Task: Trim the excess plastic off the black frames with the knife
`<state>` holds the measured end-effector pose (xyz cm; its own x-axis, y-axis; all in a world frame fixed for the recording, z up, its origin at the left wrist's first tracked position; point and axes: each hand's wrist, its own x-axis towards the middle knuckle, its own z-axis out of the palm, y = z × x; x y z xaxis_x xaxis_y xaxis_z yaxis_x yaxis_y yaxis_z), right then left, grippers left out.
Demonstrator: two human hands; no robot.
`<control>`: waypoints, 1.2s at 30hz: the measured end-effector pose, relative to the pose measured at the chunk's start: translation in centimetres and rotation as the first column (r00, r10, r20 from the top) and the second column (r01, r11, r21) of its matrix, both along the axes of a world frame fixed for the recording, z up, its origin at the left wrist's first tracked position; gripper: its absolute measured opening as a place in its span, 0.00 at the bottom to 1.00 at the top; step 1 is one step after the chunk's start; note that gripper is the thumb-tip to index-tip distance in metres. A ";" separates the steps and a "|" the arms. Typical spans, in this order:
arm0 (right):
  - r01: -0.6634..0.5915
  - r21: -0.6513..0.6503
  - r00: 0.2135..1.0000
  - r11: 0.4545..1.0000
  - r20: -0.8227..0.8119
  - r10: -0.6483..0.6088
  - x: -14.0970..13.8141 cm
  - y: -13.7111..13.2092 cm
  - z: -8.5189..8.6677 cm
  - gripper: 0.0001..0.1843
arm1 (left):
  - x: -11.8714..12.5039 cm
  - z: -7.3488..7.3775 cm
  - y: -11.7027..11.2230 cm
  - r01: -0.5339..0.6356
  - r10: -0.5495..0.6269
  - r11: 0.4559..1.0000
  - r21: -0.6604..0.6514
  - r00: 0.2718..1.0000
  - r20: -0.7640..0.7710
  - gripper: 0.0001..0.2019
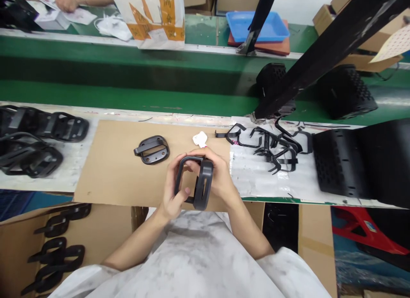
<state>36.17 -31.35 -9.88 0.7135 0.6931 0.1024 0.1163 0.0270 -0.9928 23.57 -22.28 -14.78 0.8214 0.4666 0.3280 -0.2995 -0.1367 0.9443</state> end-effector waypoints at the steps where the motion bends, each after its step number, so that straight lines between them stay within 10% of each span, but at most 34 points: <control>1: 0.002 0.001 1.000 1.000 0.005 -0.002 0.0 0.0 0.0 0.10 | -0.2 0.3 0.1 0.012 -0.012 1.000 0.023 0.999 -0.035 0.37; 16: 0.138 -0.041 0.986 0.990 -0.088 -0.141 -1.1 -0.8 2.1 0.08 | -1.2 4.2 0.7 0.175 -0.132 0.956 0.236 0.973 -0.187 0.48; 25: 0.185 -0.151 0.963 0.971 0.224 -0.149 0.8 -1.6 -1.8 0.12 | 1.5 5.4 4.1 0.241 -0.020 0.903 0.355 0.850 -0.526 0.19; 36: 0.249 -0.134 0.930 0.959 0.308 -0.199 -0.5 -0.2 -2.2 0.14 | 3.6 6.4 5.5 0.281 0.138 0.673 0.684 0.861 -0.489 0.16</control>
<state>35.66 -31.55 -12.09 0.8091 0.5436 0.2233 0.3816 -0.1971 -0.9031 27.16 -16.77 -8.41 0.9774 0.1890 0.0951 0.1036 -0.8194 0.5637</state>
